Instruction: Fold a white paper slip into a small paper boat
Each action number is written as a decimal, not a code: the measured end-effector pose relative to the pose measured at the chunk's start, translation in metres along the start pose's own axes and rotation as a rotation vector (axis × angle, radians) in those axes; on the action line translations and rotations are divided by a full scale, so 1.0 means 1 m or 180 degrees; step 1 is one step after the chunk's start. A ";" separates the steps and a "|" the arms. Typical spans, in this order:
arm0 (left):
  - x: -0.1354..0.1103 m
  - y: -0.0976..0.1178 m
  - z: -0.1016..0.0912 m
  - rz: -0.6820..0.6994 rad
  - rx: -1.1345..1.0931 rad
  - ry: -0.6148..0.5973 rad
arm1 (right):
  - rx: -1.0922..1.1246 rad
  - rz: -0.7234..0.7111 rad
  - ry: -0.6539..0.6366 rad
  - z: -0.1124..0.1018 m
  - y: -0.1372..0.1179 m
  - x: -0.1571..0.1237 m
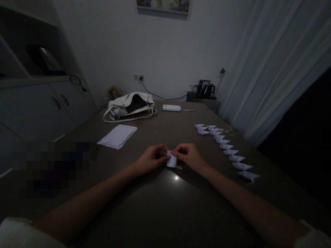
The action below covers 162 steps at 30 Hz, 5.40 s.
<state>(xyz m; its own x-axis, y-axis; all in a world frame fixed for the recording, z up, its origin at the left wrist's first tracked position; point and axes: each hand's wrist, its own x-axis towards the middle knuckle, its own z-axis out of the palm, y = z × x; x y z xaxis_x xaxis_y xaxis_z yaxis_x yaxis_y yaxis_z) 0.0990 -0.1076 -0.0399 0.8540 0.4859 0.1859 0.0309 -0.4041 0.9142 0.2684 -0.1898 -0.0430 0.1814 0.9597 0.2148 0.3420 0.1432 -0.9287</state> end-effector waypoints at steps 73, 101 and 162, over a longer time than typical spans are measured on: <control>-0.001 0.006 -0.003 -0.0180 -0.0013 0.0303 | -0.0417 -0.0292 -0.0786 -0.003 0.002 0.000; 0.000 0.003 -0.002 -0.0152 -0.0090 0.0356 | -0.0687 -0.0257 -0.0625 0.000 0.000 -0.002; 0.000 0.006 -0.003 -0.0156 -0.0196 0.0561 | -0.0720 -0.0172 -0.0864 0.000 0.001 -0.003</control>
<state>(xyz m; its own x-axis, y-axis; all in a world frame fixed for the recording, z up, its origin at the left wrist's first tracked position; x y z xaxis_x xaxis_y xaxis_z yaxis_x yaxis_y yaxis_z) 0.0980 -0.1072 -0.0335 0.7479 0.6342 0.1960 0.0337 -0.3312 0.9430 0.2682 -0.1919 -0.0448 -0.0839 0.9858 0.1454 0.5454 0.1676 -0.8213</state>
